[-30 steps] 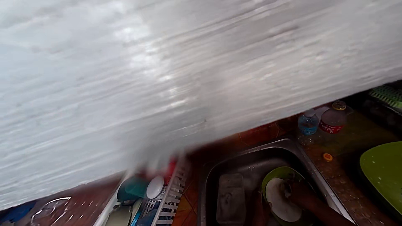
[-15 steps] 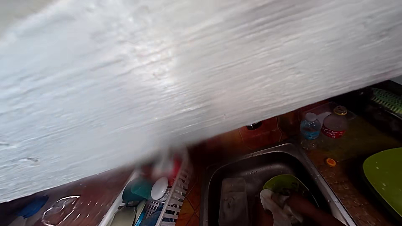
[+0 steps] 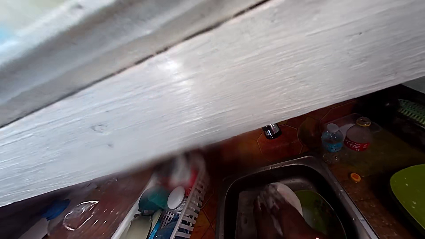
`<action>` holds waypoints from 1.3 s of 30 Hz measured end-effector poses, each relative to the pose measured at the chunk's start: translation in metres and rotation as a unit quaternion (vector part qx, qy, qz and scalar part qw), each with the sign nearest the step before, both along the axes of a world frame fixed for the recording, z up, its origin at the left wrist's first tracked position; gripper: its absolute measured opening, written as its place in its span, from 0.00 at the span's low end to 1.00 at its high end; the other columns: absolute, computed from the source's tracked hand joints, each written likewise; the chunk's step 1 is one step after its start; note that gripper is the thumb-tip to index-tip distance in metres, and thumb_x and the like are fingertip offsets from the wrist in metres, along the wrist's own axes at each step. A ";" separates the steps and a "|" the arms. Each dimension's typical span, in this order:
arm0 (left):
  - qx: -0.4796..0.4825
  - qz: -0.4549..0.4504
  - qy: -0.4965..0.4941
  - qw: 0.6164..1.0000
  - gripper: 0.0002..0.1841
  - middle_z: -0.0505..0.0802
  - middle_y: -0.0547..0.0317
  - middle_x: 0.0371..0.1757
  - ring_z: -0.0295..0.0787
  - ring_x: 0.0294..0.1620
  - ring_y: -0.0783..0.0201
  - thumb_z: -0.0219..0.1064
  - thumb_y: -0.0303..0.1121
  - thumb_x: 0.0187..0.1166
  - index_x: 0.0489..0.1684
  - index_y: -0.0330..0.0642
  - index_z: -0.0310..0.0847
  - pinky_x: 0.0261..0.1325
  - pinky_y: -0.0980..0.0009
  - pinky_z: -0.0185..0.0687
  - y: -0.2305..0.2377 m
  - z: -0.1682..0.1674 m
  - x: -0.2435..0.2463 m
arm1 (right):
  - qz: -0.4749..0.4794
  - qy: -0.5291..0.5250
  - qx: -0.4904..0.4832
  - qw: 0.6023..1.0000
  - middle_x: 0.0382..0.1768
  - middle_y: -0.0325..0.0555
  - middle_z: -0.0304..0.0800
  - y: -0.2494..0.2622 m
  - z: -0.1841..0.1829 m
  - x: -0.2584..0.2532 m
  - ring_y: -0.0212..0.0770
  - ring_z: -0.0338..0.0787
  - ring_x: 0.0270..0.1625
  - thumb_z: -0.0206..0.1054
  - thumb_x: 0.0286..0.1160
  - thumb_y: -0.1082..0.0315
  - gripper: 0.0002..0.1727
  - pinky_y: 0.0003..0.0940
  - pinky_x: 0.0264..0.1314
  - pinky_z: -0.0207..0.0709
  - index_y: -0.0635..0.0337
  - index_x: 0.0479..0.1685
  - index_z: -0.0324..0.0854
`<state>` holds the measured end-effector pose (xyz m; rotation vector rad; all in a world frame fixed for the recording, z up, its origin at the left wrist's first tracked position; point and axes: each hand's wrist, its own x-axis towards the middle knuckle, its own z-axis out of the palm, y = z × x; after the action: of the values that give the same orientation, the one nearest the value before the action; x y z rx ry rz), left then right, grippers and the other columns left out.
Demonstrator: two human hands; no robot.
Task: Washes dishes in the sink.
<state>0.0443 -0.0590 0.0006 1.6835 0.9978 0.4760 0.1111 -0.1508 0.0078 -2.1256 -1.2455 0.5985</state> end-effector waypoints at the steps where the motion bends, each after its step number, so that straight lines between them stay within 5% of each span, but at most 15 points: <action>1: 0.000 0.032 0.012 0.999 0.24 0.75 0.22 0.77 0.74 0.79 0.36 0.45 0.27 0.92 0.82 0.20 0.60 0.83 0.46 0.66 0.003 0.003 -0.003 | 0.053 -0.004 -0.018 0.998 0.81 0.71 0.71 -0.001 0.003 -0.003 0.69 0.68 0.86 0.64 0.80 0.68 0.22 0.64 0.85 0.61 0.69 0.71 0.82; 4: 0.045 0.070 0.041 0.996 0.24 0.74 0.23 0.79 0.70 0.82 0.36 0.46 0.29 0.93 0.82 0.21 0.61 0.85 0.47 0.62 0.019 0.007 -0.018 | 0.151 -0.066 0.008 0.986 0.77 0.67 0.79 -0.016 -0.017 0.000 0.68 0.74 0.82 0.62 0.82 0.68 0.18 0.65 0.82 0.67 0.67 0.63 0.87; 6: 0.083 0.071 0.053 0.993 0.23 0.78 0.23 0.76 0.72 0.81 0.37 0.48 0.27 0.92 0.78 0.19 0.66 0.86 0.48 0.62 0.031 0.002 -0.024 | 0.126 -0.097 0.037 0.987 0.75 0.65 0.82 -0.024 -0.037 0.017 0.66 0.78 0.80 0.66 0.76 0.71 0.17 0.64 0.79 0.71 0.67 0.60 0.88; 11: 0.079 0.020 0.078 0.994 0.21 0.82 0.24 0.72 0.76 0.78 0.37 0.49 0.29 0.92 0.75 0.21 0.71 0.84 0.47 0.65 0.020 -0.002 -0.016 | 0.039 -0.108 -0.048 0.992 0.86 0.63 0.68 -0.005 -0.028 0.049 0.63 0.64 0.90 0.60 0.81 0.72 0.25 0.58 0.87 0.63 0.64 0.79 0.77; 13: 0.073 0.007 0.060 0.995 0.21 0.82 0.25 0.72 0.76 0.78 0.38 0.49 0.27 0.92 0.75 0.20 0.71 0.84 0.49 0.65 0.016 0.000 -0.010 | 0.048 -0.101 -0.057 0.992 0.84 0.66 0.69 0.000 -0.021 0.037 0.65 0.66 0.88 0.60 0.82 0.70 0.24 0.59 0.85 0.64 0.66 0.76 0.78; 17: -0.018 0.022 0.030 0.999 0.26 0.77 0.23 0.77 0.74 0.80 0.39 0.39 0.34 0.96 0.81 0.19 0.63 0.84 0.50 0.65 0.007 -0.001 -0.006 | 0.114 -0.033 -0.016 0.993 0.78 0.74 0.74 -0.003 -0.009 0.004 0.71 0.71 0.83 0.69 0.75 0.67 0.24 0.65 0.83 0.63 0.71 0.70 0.81; 20: -0.061 0.018 0.050 0.997 0.25 0.80 0.26 0.74 0.76 0.76 0.42 0.41 0.36 0.97 0.78 0.21 0.68 0.81 0.50 0.68 0.014 0.004 -0.011 | 0.192 -0.054 -0.026 0.980 0.80 0.72 0.72 -0.006 -0.011 0.002 0.71 0.69 0.84 0.72 0.75 0.60 0.28 0.66 0.82 0.64 0.69 0.71 0.80; 24: -0.135 0.003 0.077 0.988 0.24 0.84 0.30 0.69 0.82 0.68 0.46 0.43 0.37 0.97 0.75 0.25 0.72 0.74 0.51 0.74 0.016 0.013 -0.014 | 0.245 -0.095 -0.014 0.965 0.73 0.73 0.79 -0.014 0.002 0.012 0.73 0.76 0.78 0.76 0.64 0.76 0.24 0.67 0.77 0.69 0.70 0.63 0.84; 25: -0.159 0.006 0.081 0.984 0.25 0.86 0.34 0.65 0.84 0.62 0.51 0.41 0.39 0.97 0.74 0.26 0.74 0.68 0.54 0.78 0.016 0.020 -0.014 | 0.227 -0.090 0.015 0.970 0.69 0.72 0.82 -0.016 0.007 0.014 0.72 0.79 0.75 0.77 0.60 0.77 0.22 0.66 0.75 0.72 0.70 0.58 0.86; 27: -0.213 0.009 0.058 0.975 0.27 0.88 0.50 0.47 0.84 0.37 0.65 0.36 0.46 0.97 0.68 0.34 0.75 0.39 0.68 0.82 0.017 0.028 -0.014 | 0.156 -0.045 0.106 0.981 0.60 0.70 0.89 -0.018 0.013 0.018 0.68 0.87 0.66 0.77 0.58 0.77 0.17 0.63 0.69 0.79 0.70 0.51 0.88; 28: -0.258 0.009 0.017 0.966 0.28 0.90 0.50 0.47 0.87 0.35 0.64 0.34 0.46 0.97 0.71 0.35 0.73 0.36 0.68 0.85 0.020 0.026 -0.014 | 0.108 0.004 0.144 0.984 0.57 0.67 0.91 -0.017 0.015 0.021 0.64 0.90 0.62 0.78 0.60 0.75 0.16 0.60 0.67 0.81 0.70 0.49 0.89; 31: -0.341 -0.029 -0.064 0.938 0.31 0.81 0.37 0.72 0.84 0.65 0.51 0.29 0.49 0.97 0.85 0.33 0.57 0.63 0.55 0.83 0.027 0.009 -0.024 | -0.035 0.174 0.210 0.961 0.47 0.57 0.93 -0.016 0.024 0.034 0.45 0.92 0.53 0.79 0.61 0.71 0.19 0.42 0.64 0.84 0.71 0.51 0.87; 33: -0.284 -0.099 -0.061 0.952 0.32 0.81 0.39 0.74 0.84 0.70 0.55 0.31 0.49 0.96 0.84 0.31 0.58 0.69 0.58 0.84 0.032 -0.014 -0.034 | -0.120 0.216 0.224 0.943 0.45 0.49 0.94 -0.011 0.016 0.051 0.36 0.92 0.51 0.80 0.60 0.69 0.20 0.36 0.62 0.85 0.68 0.52 0.87; 36: -0.211 -0.060 -0.001 0.976 0.22 0.87 0.40 0.66 0.87 0.61 0.57 0.49 0.37 0.95 0.77 0.31 0.72 0.66 0.58 0.83 0.019 0.000 -0.034 | -0.191 0.134 0.206 0.950 0.49 0.53 0.94 -0.004 -0.009 0.065 0.43 0.93 0.56 0.79 0.65 0.69 0.17 0.45 0.67 0.83 0.67 0.52 0.89; 39: -0.211 -0.056 -0.010 0.976 0.21 0.87 0.39 0.65 0.88 0.61 0.56 0.52 0.34 0.94 0.77 0.31 0.71 0.65 0.58 0.84 0.017 0.000 -0.033 | -0.172 -0.023 0.180 0.968 0.61 0.61 0.91 -0.007 -0.012 0.056 0.58 0.89 0.67 0.76 0.70 0.62 0.19 0.55 0.74 0.80 0.64 0.57 0.90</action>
<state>0.0115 -0.0422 0.0011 1.3386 0.9090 0.1875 0.1669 -0.1582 -0.0040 -1.9843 -0.8943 0.1580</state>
